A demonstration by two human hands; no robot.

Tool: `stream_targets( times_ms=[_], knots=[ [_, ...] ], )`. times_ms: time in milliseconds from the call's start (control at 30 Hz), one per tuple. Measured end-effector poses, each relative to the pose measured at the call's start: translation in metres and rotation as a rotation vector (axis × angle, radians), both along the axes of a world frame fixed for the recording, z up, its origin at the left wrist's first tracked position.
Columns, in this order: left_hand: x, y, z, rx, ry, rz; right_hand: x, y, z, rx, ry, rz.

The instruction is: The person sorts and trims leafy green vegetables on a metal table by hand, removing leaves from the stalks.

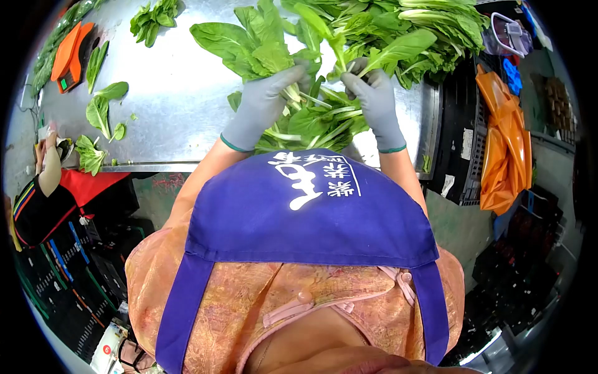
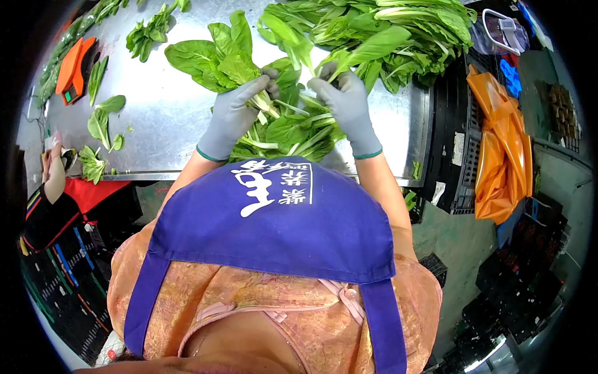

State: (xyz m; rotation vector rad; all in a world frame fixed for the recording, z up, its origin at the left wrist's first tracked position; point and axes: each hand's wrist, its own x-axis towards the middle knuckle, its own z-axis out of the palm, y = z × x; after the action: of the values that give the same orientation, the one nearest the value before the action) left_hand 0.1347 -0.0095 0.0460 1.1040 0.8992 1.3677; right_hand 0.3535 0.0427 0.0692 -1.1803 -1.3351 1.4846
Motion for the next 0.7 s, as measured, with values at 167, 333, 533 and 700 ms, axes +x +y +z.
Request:
stream_targets(
  times_ms=[167,333,533,700],
  knots=[
    [0.002,0.006,-0.003,0.134,0.338,0.054,-0.022,-0.017,0.013,0.26,-0.334,0.043],
    [0.001,0.008,-0.012,0.448,0.853,0.14,-0.03,-0.024,-0.005,0.558,-0.479,0.117],
    [-0.001,0.002,-0.01,0.224,0.755,0.202,-0.022,-0.027,0.008,-0.082,0.134,0.047],
    [-0.01,0.008,-0.032,0.223,0.597,0.176,-0.014,-0.021,-0.003,-0.183,0.235,0.046]
  ],
)
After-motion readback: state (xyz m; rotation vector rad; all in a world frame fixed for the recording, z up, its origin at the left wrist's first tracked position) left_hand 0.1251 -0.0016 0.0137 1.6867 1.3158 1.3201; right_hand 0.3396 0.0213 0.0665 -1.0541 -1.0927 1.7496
